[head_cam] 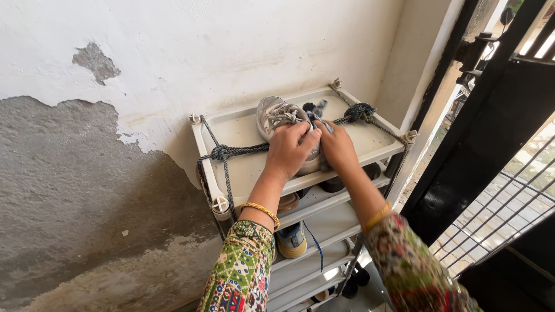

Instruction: The person cleans a white sneaker on a shoe rack using a cloth and a brush. They wipe the shoe's exterior and sole, then use the brush to scrub the upper surface before wiping it again.

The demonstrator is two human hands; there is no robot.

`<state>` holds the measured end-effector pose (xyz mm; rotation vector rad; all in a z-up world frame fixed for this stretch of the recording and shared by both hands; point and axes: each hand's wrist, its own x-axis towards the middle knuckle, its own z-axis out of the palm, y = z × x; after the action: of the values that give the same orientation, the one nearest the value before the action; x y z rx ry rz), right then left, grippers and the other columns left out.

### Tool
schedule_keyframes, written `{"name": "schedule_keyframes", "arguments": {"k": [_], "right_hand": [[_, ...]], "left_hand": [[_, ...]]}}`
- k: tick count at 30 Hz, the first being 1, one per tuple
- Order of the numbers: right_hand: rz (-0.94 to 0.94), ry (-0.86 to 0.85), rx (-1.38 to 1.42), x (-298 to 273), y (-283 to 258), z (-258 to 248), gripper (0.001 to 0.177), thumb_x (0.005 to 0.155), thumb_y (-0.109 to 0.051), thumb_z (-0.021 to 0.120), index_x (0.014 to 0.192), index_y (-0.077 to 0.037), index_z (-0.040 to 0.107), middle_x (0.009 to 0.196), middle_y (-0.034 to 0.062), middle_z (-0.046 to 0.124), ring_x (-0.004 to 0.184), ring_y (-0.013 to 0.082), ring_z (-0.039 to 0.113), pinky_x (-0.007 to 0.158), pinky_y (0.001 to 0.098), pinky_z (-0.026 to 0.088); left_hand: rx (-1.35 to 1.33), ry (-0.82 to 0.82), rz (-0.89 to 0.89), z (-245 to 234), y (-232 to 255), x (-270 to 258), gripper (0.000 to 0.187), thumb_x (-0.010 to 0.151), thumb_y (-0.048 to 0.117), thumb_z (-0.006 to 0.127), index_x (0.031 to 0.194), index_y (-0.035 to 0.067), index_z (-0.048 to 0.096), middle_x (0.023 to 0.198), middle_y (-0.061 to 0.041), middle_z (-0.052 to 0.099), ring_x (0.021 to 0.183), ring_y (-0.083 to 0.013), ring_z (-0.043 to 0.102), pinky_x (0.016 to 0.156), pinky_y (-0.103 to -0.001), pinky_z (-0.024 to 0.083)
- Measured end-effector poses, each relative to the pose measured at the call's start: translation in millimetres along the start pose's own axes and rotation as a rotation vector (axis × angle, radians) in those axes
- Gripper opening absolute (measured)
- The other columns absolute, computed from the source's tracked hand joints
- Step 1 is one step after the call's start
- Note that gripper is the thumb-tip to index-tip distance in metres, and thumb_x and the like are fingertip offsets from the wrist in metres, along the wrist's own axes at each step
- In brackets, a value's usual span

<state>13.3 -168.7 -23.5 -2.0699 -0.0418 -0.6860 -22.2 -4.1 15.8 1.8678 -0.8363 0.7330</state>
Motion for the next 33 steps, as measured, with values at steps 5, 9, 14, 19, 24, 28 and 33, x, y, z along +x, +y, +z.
{"name": "schedule_keyframes", "arguments": {"k": [5, 9, 14, 19, 24, 28, 33], "right_hand": [[-0.21, 0.263, -0.186, -82, -35, -14, 0.033, 0.1, -0.028, 0.057, 0.113, -0.001, 0.07, 0.109, 0.0189, 0.07, 0.098, 0.0426, 0.066, 0.083, 0.0465, 0.051], [-0.26, 0.256, -0.23, -77, -31, -12, 0.031, 0.1, -0.026, 0.056, 0.113, -0.001, 0.069, 0.108, 0.0212, 0.071, 0.094, 0.0437, 0.067, 0.082, 0.048, 0.052], [-0.068, -0.008, -0.053, -2, 0, -7, 0.033, 0.1, -0.026, 0.058, 0.121, -0.004, 0.07, 0.098, 0.0266, 0.071, 0.094, 0.0429, 0.068, 0.084, 0.0449, 0.054], [-0.254, 0.128, -0.138, -41, -1, -16, 0.032, 0.096, -0.023, 0.062, 0.118, -0.001, 0.07, 0.099, 0.0256, 0.071, 0.092, 0.0443, 0.066, 0.078, 0.0454, 0.052], [0.094, -0.054, 0.145, -74, -35, -59, 0.032, 0.101, -0.028, 0.059, 0.112, -0.003, 0.075, 0.076, 0.0105, 0.07, 0.065, 0.0227, 0.058, 0.06, 0.0359, 0.044], [-0.039, 0.173, 0.547, -50, -52, -78, 0.03, 0.104, -0.024, 0.06, 0.113, 0.002, 0.072, 0.084, 0.0002, 0.068, 0.072, 0.0067, 0.057, 0.065, 0.0252, 0.044], [0.11, 0.16, 0.439, -43, -75, -31, 0.038, 0.1, -0.025, 0.06, 0.125, 0.004, 0.063, 0.103, 0.0188, 0.067, 0.09, 0.0334, 0.062, 0.079, 0.0443, 0.049]], "left_hand": [[0.071, 0.012, -0.007, 4, -1, 0, 0.032, 0.091, 0.035, 0.068, 0.078, 0.005, 0.063, 0.07, -0.014, 0.067, 0.076, -0.0376, 0.063, 0.075, -0.047, 0.05], [0.067, 0.011, 0.026, 4, -5, 0, 0.034, 0.092, 0.036, 0.069, 0.077, 0.006, 0.061, 0.068, -0.013, 0.065, 0.073, -0.0365, 0.064, 0.075, -0.046, 0.05], [0.073, 0.003, 0.095, 1, -1, 0, 0.04, 0.086, 0.042, 0.074, 0.073, 0.007, 0.06, 0.064, -0.011, 0.063, 0.066, -0.035, 0.063, 0.071, -0.045, 0.05], [0.127, 0.023, 0.193, 1, -5, -3, 0.041, 0.09, 0.041, 0.074, 0.076, 0.007, 0.058, 0.067, -0.009, 0.062, 0.069, -0.0331, 0.061, 0.074, -0.045, 0.05], [-0.04, -0.012, -0.049, -39, -4, -1, 0.039, 0.094, 0.046, 0.071, 0.084, 0.008, 0.068, 0.078, -0.011, 0.061, 0.073, -0.0264, 0.059, 0.072, -0.043, 0.051], [0.184, -0.083, -0.063, -64, 34, -5, 0.039, 0.094, 0.043, 0.064, 0.1, 0.004, 0.07, 0.095, -0.014, 0.069, 0.081, -0.0261, 0.067, 0.072, -0.041, 0.053], [0.711, -0.064, -0.192, -51, 74, -17, 0.034, 0.096, 0.031, 0.048, 0.094, 0.008, 0.073, 0.083, -0.013, 0.074, 0.085, -0.0305, 0.068, 0.088, -0.049, 0.051]]}}
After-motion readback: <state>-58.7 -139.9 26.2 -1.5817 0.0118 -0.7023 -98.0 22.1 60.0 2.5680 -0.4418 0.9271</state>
